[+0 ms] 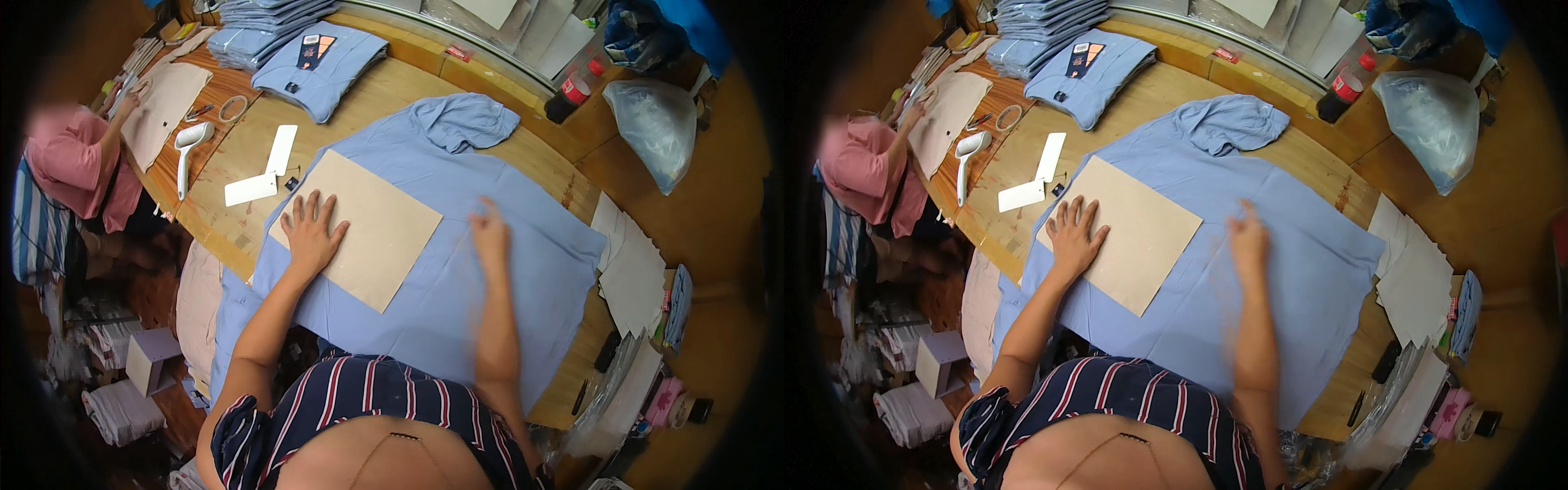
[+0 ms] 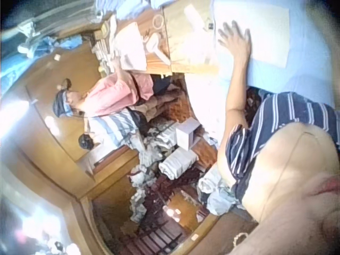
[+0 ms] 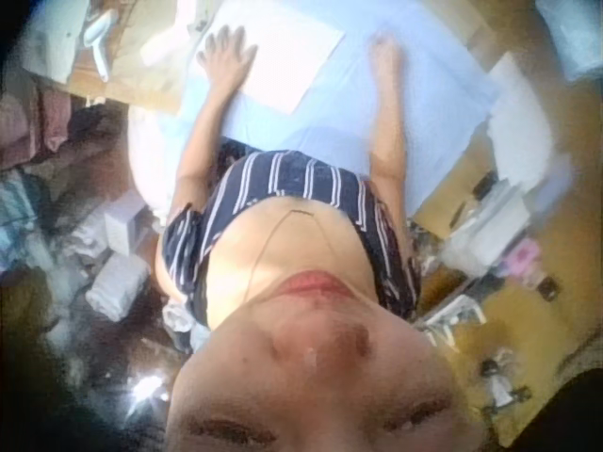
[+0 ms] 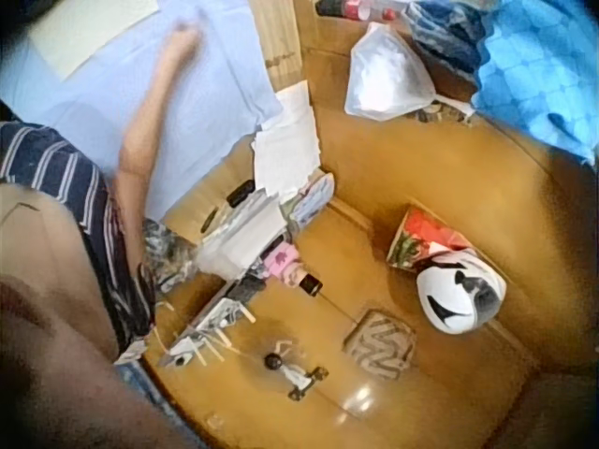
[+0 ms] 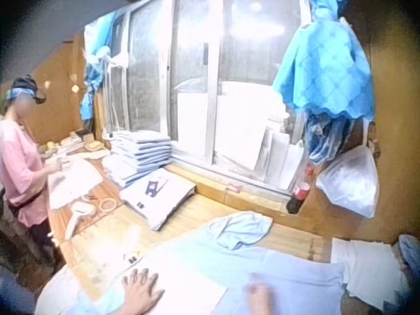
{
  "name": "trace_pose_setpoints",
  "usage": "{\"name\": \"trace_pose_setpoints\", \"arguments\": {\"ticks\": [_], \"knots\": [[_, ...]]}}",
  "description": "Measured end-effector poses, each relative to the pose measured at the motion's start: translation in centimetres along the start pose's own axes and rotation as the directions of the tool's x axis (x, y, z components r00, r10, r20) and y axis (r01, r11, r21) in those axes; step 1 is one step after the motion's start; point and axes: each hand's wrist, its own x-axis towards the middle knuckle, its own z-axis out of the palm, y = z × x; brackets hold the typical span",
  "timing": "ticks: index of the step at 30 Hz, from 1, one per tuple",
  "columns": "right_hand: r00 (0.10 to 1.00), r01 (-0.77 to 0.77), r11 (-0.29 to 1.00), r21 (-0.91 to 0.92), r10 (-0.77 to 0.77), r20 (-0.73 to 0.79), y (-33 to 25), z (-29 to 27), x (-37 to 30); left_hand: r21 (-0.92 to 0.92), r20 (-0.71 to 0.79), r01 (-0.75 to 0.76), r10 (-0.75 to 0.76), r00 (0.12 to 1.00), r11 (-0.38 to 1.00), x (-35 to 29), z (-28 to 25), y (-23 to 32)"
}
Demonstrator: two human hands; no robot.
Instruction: The person uses a cardboard guide to fold a light blue shirt on a wooden workbench, first trimming threads with a small pair of snips and then neatly folding the garment around the board before stacking it with other finished shirts.
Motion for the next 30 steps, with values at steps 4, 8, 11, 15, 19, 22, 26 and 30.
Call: {"name": "trace_pose_setpoints", "arguments": {"ticks": [4,8,11,15,19,22,26,30], "knots": [[0.858,-0.126,0.949,-0.290,-0.042,-0.512,15.1,-10.0,5.9,-0.092,-0.188,-0.135,0.116,0.975,0.987,4.8,0.9,1.5],[0.900,-0.186,0.784,-0.593,-0.107,-0.423,20.0,-15.9,6.5,-0.201,-0.330,-0.324,0.247,0.911,0.924,15.2,4.1,5.3],[0.955,-0.168,0.695,-0.699,-0.061,-0.290,20.5,-17.1,6.7,-0.244,-0.211,-0.250,0.200,0.957,0.937,21.4,5.9,8.9],[0.982,-0.187,0.540,-0.821,0.086,-0.168,19.5,-18.7,6.3,-0.131,0.131,-0.176,0.193,0.972,0.976,25.4,6.9,11.2],[0.946,-0.192,0.614,-0.766,-0.091,-0.310,17.5,-21.5,4.2,-0.663,0.275,0.025,0.213,0.938,0.748,27.6,5.5,9.2],[0.866,-0.157,0.705,-0.691,-0.239,-0.440,18.1,-24.6,-0.8,-0.948,0.087,-0.027,0.340,0.936,0.317,25.2,-1.0,8.9],[0.762,-0.089,0.721,-0.688,-0.395,-0.513,16.5,-26.1,-10.3,-0.823,0.148,-0.204,0.547,0.824,0.530,19.5,-7.8,2.7],[0.770,0.002,0.862,-0.508,-0.325,-0.549,18.9,-21.1,-20.0,-0.670,0.336,-0.218,0.552,0.763,0.710,10.5,-7.0,-4.0]]}}
